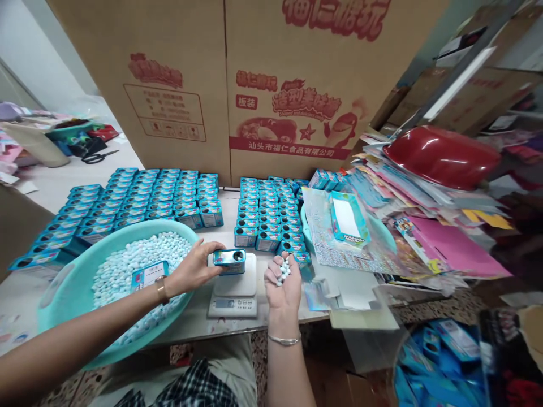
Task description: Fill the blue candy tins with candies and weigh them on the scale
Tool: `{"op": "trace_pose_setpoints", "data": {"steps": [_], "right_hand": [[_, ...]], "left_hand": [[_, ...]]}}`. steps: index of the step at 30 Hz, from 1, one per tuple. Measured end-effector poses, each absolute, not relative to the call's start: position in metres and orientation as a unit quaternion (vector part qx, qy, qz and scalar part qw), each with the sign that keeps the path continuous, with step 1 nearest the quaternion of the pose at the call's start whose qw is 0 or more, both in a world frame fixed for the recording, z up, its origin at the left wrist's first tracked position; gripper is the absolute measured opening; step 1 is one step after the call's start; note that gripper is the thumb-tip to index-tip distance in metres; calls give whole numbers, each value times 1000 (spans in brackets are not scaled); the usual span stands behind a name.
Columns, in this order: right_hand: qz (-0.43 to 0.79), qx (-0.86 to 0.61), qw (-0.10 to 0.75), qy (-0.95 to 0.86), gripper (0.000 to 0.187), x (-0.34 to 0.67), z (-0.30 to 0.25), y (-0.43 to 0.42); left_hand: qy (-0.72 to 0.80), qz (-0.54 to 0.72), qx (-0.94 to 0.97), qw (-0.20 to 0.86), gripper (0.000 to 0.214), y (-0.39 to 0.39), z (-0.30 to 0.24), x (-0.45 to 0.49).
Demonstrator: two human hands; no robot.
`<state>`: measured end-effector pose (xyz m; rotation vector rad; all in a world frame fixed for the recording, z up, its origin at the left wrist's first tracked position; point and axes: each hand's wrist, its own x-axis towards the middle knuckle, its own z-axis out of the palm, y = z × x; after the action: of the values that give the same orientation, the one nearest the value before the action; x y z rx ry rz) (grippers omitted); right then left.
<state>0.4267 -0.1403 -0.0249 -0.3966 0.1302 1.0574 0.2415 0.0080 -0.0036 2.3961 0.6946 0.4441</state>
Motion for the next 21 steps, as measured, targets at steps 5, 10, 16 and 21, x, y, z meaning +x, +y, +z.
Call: {"op": "trace_pose_setpoints", "data": {"steps": [5,10,16,21], "right_hand": [[495,-219,839,47,6,435,-30,-147],[492,-211,843,52,9,444,-29,-153],[488,-221,843,52,10,451,-34,-158],[481,-241,841,51,10,448,-32,-146]], "left_hand": [[259,118,918,277,42,3,-23,247],[269,147,914,267,94,12,-2,220],[367,233,850,297,79,28,33,157],[418,222,834,284,71,28,32,127]]}}
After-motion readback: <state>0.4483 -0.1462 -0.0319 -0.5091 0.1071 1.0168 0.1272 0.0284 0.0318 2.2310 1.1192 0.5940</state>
